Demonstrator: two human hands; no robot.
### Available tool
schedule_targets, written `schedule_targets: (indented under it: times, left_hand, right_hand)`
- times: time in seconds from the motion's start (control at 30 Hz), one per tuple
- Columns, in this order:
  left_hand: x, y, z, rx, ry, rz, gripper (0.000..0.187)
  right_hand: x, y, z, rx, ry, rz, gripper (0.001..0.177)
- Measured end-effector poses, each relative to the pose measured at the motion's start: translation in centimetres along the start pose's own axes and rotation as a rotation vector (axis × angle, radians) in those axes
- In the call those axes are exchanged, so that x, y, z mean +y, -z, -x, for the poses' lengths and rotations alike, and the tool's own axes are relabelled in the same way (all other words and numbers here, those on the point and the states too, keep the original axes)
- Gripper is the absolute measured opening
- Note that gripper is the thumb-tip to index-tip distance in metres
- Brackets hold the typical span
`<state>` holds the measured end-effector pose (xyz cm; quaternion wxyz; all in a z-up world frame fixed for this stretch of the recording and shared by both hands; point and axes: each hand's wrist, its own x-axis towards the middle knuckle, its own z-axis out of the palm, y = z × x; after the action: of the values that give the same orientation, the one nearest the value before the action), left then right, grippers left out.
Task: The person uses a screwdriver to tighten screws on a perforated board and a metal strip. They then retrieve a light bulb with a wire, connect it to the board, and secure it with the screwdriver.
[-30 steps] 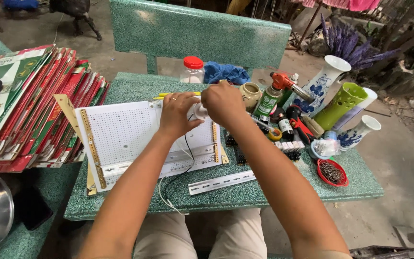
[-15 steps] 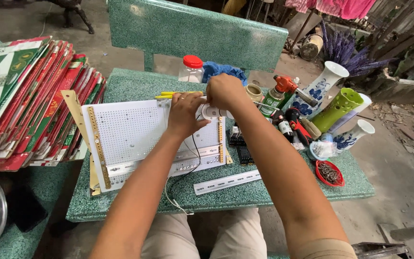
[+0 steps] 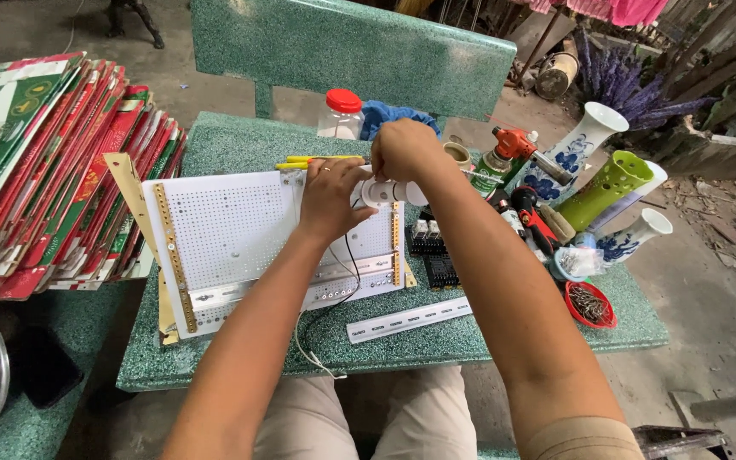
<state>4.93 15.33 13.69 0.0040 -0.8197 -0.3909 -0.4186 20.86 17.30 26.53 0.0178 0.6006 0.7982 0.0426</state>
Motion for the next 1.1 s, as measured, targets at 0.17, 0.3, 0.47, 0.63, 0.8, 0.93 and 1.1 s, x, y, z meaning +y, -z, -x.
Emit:
schedule_targets:
  times: [0.17, 0.3, 0.47, 0.63, 0.8, 0.93, 1.1]
  left_hand:
    - [0.1, 0.0, 0.1, 0.014, -0.025, -0.01, 0.06]
    - [0.2, 0.2, 0.0, 0.003, -0.024, -0.008, 0.058]
    - [0.2, 0.3, 0.0, -0.004, -0.027, 0.016, 0.059]
    - [0.1, 0.2, 0.0, -0.006, -0.025, 0.028, 0.058]
    - [-0.4, -0.7, 0.1, 0.021, -0.018, 0.016, 0.059]
    - [-0.8, -1.2, 0.1, 0.03, -0.022, 0.006, 0.06]
    - [-1.2, -1.7, 0.3, 0.082, -0.047, -0.02, 0.07]
  right_hand:
    - [-0.5, 0.7, 0.1, -0.034, -0.04, -0.005, 0.023]
    - [-0.3, 0.8, -0.6, -0.054, -0.072, 0.013, 0.023]
    - [0.1, -0.1, -1.6, -0.071, -0.086, 0.058, 0.03]
    - [-0.2, 1.4, 0.0, -0.091, -0.019, -0.014, 0.027]
    - [-2.1, 7.7, 7.3, -0.019, 0.099, -0.247, 0.031]
    - [-2.7, 10.2, 13.4, 0.079, 0.166, -0.184, 0.025]
    - [-0.2, 6.4, 17.6, 0.634, 0.171, 0.147, 0.025]
